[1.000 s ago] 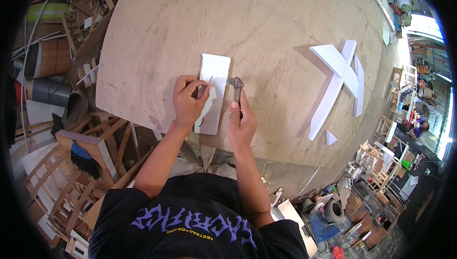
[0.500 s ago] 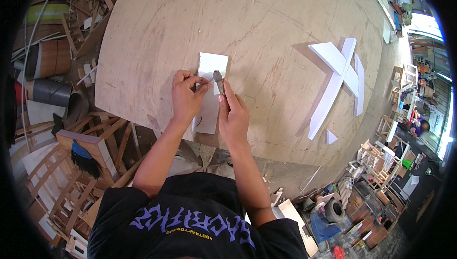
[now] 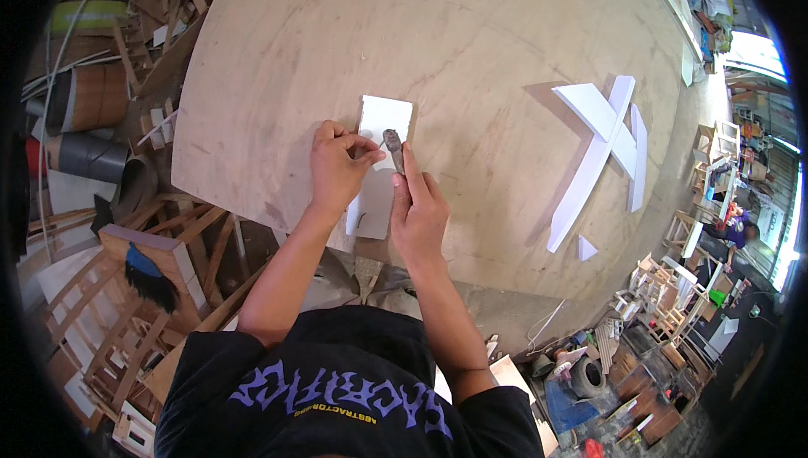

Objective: The person hammers nails into small white wooden boards on a large workbench, then picks up and aligns the boards to form a cross-shaped structure.

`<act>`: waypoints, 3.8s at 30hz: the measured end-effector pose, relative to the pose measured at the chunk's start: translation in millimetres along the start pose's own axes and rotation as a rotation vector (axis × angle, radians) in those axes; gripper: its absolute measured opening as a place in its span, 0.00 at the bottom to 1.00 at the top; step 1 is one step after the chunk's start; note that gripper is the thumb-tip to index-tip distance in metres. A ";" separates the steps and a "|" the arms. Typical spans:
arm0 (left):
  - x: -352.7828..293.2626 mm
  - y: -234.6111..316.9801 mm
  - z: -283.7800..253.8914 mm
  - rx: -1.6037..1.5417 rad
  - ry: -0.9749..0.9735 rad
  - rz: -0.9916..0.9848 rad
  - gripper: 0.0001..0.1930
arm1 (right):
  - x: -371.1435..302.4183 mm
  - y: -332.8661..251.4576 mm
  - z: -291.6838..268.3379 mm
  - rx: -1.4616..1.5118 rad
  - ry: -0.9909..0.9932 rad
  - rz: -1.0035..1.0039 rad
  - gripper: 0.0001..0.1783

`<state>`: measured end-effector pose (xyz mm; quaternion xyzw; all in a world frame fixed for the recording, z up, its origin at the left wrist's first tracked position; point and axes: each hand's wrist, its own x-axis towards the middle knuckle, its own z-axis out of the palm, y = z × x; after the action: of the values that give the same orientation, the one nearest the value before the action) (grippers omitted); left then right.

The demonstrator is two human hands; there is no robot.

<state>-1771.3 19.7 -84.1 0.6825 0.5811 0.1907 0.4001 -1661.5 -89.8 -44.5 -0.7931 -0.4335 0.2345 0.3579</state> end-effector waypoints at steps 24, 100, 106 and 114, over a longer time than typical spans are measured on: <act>-119.1 -59.9 -52.6 0.037 -0.054 0.363 0.14 | -58.6 29.3 13.0 0.059 -0.265 -0.059 0.14; -95.0 -47.6 7.6 -0.105 0.237 0.281 0.09 | -47.7 44.1 -45.0 0.052 -0.279 -0.126 0.22; -96.6 -45.7 7.0 -0.127 0.245 0.268 0.10 | -57.6 45.9 -43.3 0.014 -0.293 -0.222 0.25; -96.4 -44.5 2.9 -0.112 0.222 0.284 0.10 | -57.1 46.8 -29.7 -0.004 -0.231 -0.326 0.27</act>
<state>-1822.0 -72.2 -100.3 0.7090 0.5081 0.3515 0.3399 -1646.3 -166.7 -58.2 -0.6810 -0.5946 0.2621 0.3376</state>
